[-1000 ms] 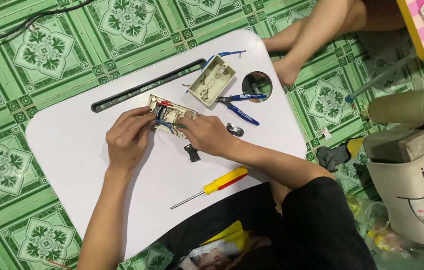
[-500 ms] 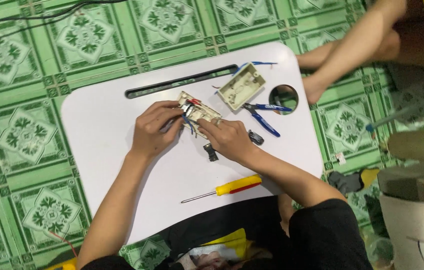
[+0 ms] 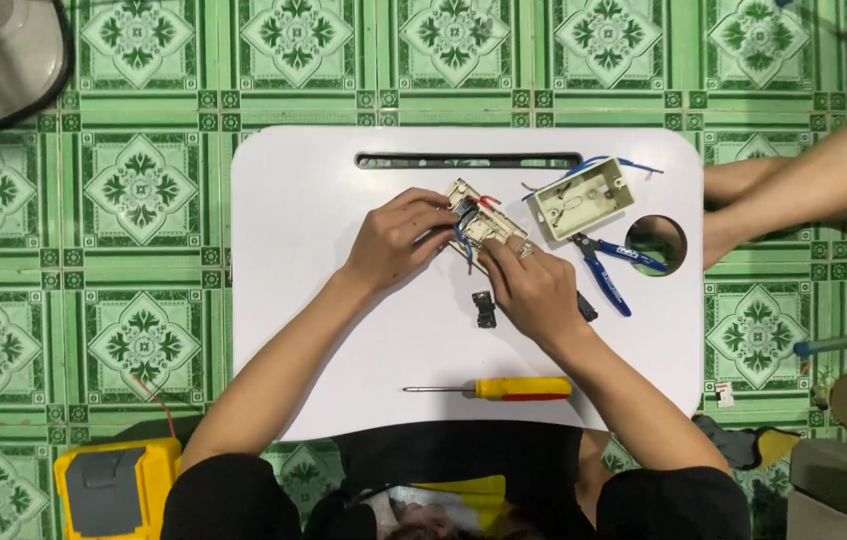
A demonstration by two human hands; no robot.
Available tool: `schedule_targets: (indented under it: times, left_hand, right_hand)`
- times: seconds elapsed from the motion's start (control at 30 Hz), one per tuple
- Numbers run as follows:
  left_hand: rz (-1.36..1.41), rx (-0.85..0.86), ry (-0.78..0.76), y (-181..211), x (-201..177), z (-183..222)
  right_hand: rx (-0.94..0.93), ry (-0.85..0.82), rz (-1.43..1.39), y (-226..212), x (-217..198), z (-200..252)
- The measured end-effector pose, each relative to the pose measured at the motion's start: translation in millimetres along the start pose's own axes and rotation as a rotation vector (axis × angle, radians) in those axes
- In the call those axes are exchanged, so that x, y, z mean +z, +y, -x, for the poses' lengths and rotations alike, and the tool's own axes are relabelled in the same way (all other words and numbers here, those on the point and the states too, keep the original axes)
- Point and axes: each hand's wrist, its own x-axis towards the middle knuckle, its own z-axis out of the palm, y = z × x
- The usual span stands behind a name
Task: The person sits on the floor and works on a small electrical component on a white table. They use a screwdriver to tighten screws on the component and manipulate wires with their hands. They also use pliers to strip or cut wires. The task involves assembling or repairing the electrical device.
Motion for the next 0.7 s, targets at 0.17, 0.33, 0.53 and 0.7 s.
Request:
schedule_targets:
  times: [0.17, 0.33, 0.53, 0.7]
  left_hand:
    - [0.007, -0.007, 0.008, 0, 1, 3]
    - [-0.009, 0.020, 0.006, 0, 3, 2]
    - [-0.077, 0.031, 0.028, -1, 8, 5]
    - [-0.039, 0.015, 0.019, 2, 2, 2]
  right_hand:
    - [0.099, -0.083, -0.222, -7, -12, -4]
    - [0.136, -0.104, -0.313, -6, -17, -7]
    - [0.250, -0.163, -0.476, -8, -21, -12]
    - [0.205, -0.196, -0.270, -7, -21, -7]
